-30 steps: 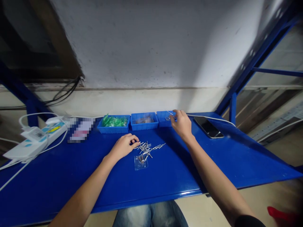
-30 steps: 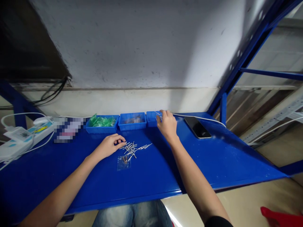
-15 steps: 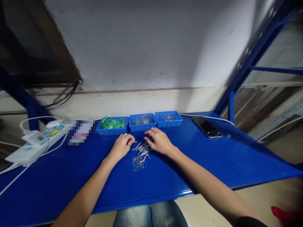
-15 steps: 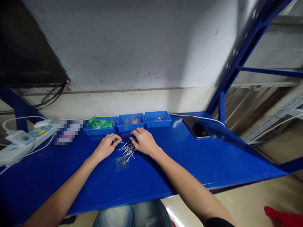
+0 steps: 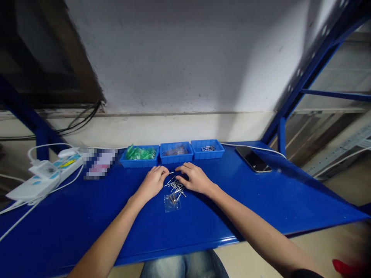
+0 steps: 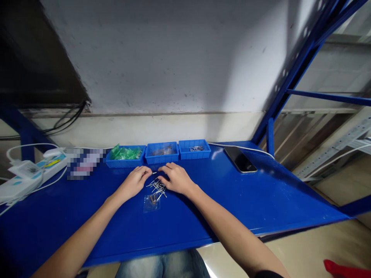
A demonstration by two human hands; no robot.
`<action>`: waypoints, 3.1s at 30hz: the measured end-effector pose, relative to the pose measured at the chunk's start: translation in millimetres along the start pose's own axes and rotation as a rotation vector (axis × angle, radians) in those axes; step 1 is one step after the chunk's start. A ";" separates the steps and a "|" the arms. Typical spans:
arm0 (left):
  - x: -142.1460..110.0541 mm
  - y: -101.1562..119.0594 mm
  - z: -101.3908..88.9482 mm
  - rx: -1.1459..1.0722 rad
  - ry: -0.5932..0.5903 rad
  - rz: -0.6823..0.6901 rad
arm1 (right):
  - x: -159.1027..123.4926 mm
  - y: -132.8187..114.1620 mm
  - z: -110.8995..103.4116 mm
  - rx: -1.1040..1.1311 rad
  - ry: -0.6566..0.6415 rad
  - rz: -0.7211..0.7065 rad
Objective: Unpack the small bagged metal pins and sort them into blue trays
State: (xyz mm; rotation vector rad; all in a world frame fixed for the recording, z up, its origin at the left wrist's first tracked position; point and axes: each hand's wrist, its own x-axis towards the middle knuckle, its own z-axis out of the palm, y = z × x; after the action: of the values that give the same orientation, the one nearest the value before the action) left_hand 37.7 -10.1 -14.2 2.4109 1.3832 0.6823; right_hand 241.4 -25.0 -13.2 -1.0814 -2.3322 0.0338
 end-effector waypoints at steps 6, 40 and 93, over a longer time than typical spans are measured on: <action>-2.1 14.7 1.3 -0.170 0.076 0.029 | 1.1 -7.3 1.0 -0.024 0.040 -0.068; -2.0 0.6 9.5 0.143 -0.046 -0.081 | -0.5 6.6 6.3 -0.084 -0.083 0.040; -6.8 13.9 -11.8 -0.294 -0.008 0.001 | 2.4 -11.9 -0.9 -0.099 0.050 -0.104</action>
State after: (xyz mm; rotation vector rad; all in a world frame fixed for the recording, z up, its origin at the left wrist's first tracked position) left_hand 38.7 -22.9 0.4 2.1807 1.1853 0.8130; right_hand 232.3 -31.5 -8.3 -0.9952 -2.3628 -0.1477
